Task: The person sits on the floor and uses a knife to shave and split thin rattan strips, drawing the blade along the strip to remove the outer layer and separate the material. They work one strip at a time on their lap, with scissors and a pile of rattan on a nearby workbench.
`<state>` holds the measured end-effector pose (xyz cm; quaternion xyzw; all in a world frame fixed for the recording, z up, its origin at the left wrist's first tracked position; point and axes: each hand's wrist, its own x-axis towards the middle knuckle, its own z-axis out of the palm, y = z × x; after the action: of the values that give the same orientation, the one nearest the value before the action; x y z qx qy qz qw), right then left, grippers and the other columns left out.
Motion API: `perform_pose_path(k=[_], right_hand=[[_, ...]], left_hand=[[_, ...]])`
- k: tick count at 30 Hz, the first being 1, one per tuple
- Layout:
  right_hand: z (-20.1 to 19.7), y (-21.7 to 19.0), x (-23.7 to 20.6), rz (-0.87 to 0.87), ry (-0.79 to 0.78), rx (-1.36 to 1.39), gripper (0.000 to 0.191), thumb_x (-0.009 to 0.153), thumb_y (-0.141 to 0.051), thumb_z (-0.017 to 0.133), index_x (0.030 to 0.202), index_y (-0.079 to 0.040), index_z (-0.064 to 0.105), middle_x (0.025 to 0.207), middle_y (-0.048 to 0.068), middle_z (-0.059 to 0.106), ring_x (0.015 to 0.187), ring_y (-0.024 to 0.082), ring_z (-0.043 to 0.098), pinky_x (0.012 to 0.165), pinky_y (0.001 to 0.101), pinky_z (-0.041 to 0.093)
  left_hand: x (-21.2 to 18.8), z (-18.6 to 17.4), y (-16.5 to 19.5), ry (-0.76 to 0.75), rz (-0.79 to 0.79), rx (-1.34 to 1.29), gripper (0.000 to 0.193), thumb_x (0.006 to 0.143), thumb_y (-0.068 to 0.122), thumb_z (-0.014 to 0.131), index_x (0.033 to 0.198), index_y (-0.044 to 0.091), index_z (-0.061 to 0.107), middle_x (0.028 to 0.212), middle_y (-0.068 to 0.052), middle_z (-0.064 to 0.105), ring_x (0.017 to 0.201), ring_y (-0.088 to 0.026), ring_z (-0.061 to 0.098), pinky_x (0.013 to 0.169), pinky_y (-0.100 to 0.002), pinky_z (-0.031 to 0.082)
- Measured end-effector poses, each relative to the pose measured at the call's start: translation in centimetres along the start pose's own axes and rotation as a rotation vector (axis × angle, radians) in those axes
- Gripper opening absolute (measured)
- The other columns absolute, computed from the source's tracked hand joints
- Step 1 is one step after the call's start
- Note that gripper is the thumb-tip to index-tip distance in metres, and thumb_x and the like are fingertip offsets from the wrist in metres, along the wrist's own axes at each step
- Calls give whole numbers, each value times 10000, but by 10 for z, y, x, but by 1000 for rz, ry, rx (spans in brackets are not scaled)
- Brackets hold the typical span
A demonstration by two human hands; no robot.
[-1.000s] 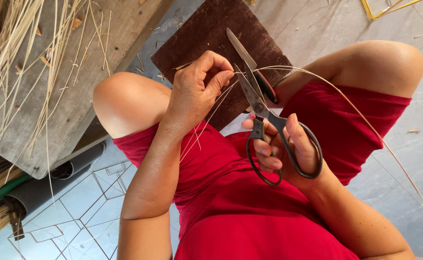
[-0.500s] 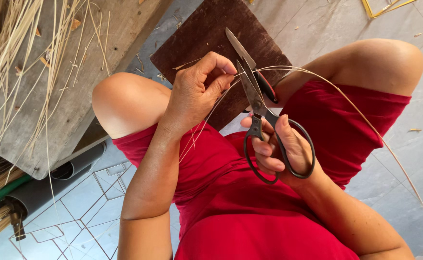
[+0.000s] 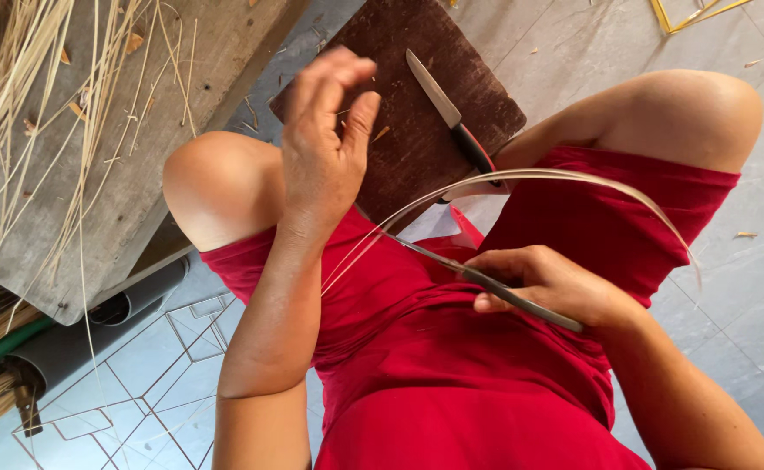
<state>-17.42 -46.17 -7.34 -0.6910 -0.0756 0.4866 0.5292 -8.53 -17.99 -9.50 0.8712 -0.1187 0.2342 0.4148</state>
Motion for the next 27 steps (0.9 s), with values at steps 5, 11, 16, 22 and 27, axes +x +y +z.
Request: perform_pose_path(k=[5,11,16,22,27], right_hand=[[-1,11,32,271,273,-710,480,830,-424,748,1207,-138,673,931,123,756,839,342,725,737,485,568],[20,24,91,-57,533,-868,432,840,-331,760,1133,-60,596,966,133,722,831,361,707,659,501,553],[26,15,81,-53,441,-887,502,803,-374,793,1098,-41,560,943,141,714,843,359,706,658,494,552],[24,-16,34,-36,243,-949,774,759,-384,792,1398,-47,515,1033,161,714,777,370,700,614,482,553],[7,-40,-8,39,-11,-896,714,743,-371,784,1393,-165,574,1038,100,723,786,335,704,647,460,558]], left_hand=[[-16,18,4,-754,-632,-864,422,1048,390,597,1328,87,687,1163,-83,775,962,-124,728,832,-304,592],[-22,33,7,-708,-288,-486,555,987,451,665,1372,54,621,1250,-113,704,992,-220,696,853,-347,584],[-29,34,-2,-609,-46,-195,638,945,445,754,1406,45,568,1287,-144,658,1158,-352,626,992,-447,522],[-45,61,-2,-784,-139,-161,843,803,417,801,1478,64,439,1150,-187,693,1058,-373,662,870,-477,534],[-52,82,3,-938,-303,-212,562,902,141,645,1450,117,523,901,-172,758,876,-350,736,809,-476,569]])
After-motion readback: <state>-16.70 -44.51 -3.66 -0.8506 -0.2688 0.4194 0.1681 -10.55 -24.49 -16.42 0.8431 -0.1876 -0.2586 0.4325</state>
